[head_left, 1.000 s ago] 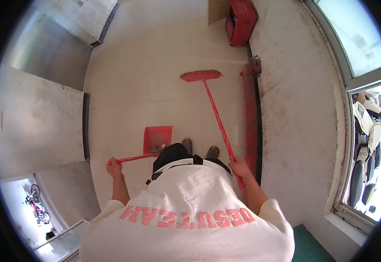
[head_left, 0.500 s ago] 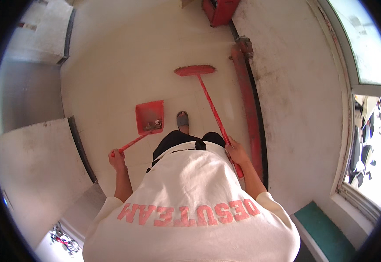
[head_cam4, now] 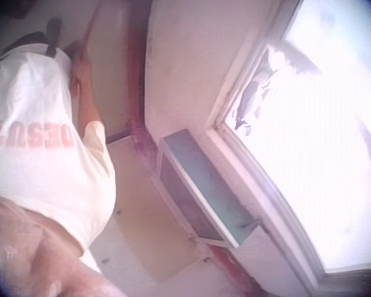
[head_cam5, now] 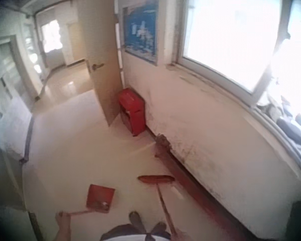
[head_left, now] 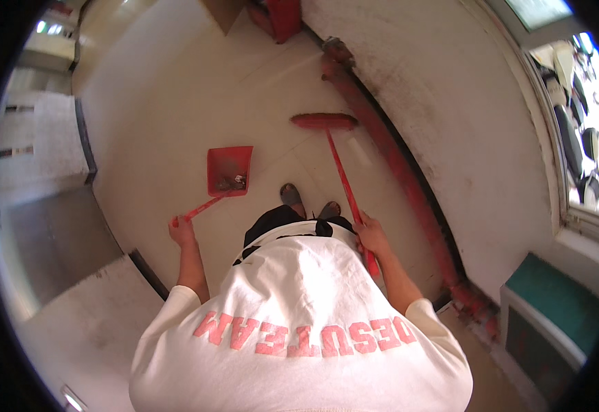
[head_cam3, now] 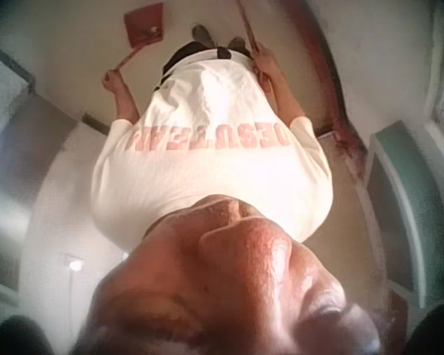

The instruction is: The person sweeps debris from a tiled hallway into a red dustpan using a broom, walks to a concrete stairwell landing and sweeps the surface, and uses the broom to clean a red pipe and the wall surface near the ceiling.

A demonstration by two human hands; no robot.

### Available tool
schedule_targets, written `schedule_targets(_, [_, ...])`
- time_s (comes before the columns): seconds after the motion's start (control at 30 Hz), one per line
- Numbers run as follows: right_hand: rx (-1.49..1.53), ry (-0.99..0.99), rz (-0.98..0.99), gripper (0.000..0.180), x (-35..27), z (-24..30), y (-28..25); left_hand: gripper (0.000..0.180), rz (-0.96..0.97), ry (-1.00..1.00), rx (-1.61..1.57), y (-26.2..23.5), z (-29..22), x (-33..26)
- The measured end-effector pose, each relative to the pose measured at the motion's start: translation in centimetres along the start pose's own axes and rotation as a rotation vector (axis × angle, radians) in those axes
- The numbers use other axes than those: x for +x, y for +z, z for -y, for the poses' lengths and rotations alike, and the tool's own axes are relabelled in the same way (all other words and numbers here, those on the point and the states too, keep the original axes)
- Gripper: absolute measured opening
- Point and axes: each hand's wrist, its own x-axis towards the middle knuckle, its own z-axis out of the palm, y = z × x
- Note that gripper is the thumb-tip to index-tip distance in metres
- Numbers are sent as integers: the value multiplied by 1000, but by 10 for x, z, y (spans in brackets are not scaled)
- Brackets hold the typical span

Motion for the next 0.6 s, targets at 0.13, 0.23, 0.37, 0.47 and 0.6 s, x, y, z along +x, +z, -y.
schedule_targets(0.13, [62,-62,-41,49,5,3,32,13,86,16,-110,-12,-21,19])
schedule_targets(0.23, [138,13,-96,51,-25,7,46,10,182,9,-107,-3,-35,30])
schedule_targets(0.37, [347,102,-124,56,-70,-53,77,17,231,-28,-157,8,-16,65])
schedule_targets(0.47, [402,195,-259,58,-115,-111,114,16,341,46,-104,14,-17,82])
schedule_targets(0.6, [743,354,-376,55,-171,-121,131,16,459,68,-5,48,-48,97])
